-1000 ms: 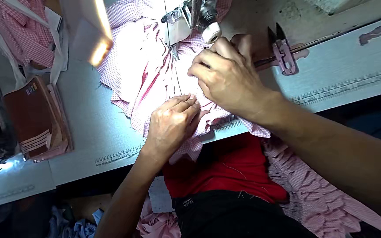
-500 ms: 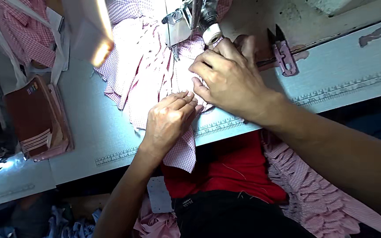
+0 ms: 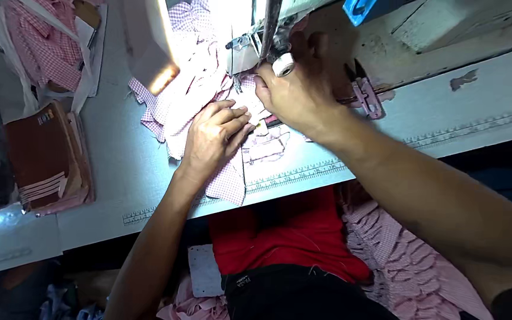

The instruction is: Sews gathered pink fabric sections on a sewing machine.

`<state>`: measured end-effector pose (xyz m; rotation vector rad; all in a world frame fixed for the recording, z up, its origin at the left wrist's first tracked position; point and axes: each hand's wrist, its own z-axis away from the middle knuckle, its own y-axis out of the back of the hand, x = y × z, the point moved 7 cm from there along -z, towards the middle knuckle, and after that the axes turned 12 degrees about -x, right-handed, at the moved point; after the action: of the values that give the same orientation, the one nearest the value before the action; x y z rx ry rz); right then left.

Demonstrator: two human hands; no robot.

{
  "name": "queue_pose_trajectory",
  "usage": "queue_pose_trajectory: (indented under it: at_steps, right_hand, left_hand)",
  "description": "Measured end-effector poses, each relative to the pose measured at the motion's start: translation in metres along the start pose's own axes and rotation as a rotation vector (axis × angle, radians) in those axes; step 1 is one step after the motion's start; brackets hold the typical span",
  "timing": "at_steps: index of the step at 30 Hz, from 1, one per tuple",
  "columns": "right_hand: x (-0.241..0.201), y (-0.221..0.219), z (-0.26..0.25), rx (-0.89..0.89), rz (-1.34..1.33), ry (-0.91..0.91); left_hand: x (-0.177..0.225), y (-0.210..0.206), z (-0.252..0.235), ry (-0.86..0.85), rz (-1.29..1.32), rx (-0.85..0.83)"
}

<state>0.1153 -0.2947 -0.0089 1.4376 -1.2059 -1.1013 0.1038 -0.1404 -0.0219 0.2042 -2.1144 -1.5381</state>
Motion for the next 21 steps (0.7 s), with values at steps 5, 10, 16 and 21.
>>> queue_pose_trajectory:
  at_steps: [5, 10, 16, 21]
  right_hand:
    - [-0.024, 0.013, 0.030, 0.054, -0.122, 0.048]
    - [-0.014, -0.007, 0.036, -0.075, -0.221, 0.042]
    - [-0.003, -0.008, 0.029, -0.085, -0.184, 0.049]
    - [-0.001, -0.008, 0.028, -0.085, -0.204, 0.058]
  left_hand:
    - [-0.010, 0.003, -0.005, -0.006, 0.017, -0.004]
    - [-0.012, 0.004, -0.017, 0.101, -0.035, 0.016]
    - [-0.001, 0.000, -0.008, 0.121, 0.048, 0.113]
    - [-0.012, 0.008, -0.002, -0.025, 0.108, 0.023]
